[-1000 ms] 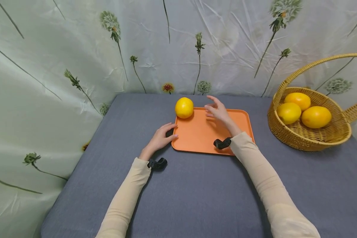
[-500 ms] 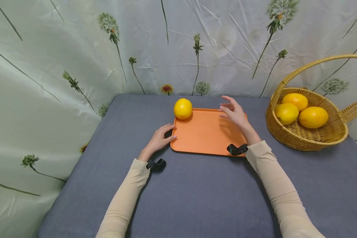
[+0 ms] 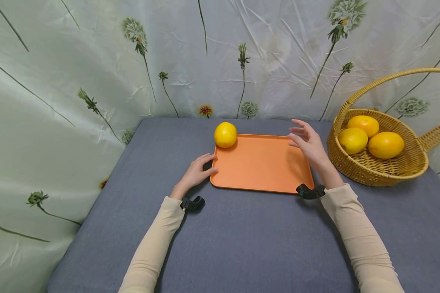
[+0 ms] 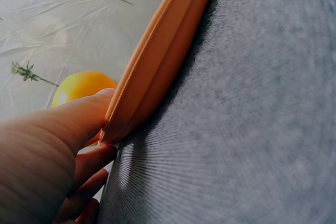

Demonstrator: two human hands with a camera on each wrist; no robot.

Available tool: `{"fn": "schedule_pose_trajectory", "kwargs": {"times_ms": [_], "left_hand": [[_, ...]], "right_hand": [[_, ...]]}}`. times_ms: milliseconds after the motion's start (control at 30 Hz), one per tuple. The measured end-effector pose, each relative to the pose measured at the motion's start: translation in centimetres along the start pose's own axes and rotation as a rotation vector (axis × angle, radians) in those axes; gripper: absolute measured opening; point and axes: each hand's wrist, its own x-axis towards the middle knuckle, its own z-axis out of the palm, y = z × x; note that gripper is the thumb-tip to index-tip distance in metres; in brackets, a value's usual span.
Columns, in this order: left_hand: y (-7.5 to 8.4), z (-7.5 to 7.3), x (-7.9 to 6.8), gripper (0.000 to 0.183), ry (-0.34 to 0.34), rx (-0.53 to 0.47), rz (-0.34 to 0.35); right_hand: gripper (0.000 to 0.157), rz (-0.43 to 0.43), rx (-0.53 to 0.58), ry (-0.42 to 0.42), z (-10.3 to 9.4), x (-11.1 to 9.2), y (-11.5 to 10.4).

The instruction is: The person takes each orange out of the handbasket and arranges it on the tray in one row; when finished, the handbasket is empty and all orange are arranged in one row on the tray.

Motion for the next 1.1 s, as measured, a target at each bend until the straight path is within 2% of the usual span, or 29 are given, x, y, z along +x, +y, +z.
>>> {"fn": "schedule_pose_trajectory", "kwargs": {"times_ms": [300, 600, 833, 933, 1033, 1100], "left_hand": [[0.0, -0.1, -0.1, 0.050, -0.004, -0.001, -0.020], [-0.1, -0.2, -0.1, 0.051, -0.007, -0.002, 0.000], [-0.2, -0.1, -0.1, 0.050, 0.008, -0.006, -0.002], [-0.2, -0.1, 0.0, 0.050, 0.002, -0.004, -0.001], [-0.3, 0.0, 0.0, 0.051, -0.001, -0.002, -0.001], [-0.2, 0.0, 0.0, 0.051, 0.002, -0.004, -0.001]], "right_hand": [[0.051, -0.085, -0.059, 0.026, -1.5, -1.1, -0.3], [0.047, -0.115, -0.102, 0.070, -3.7, -2.4, -0.3], [0.045, -0.107, -0.116, 0.103, -5.5, -3.4, -0.2], [0.044, -0.108, -0.069, 0.113, -6.2, -3.8, -0.1], [0.042, -0.111, 0.030, 0.121, -6.9, -4.2, 0.1], [0.042, -0.114, 0.043, 0.137, -7.3, -4.3, 0.2]]}}
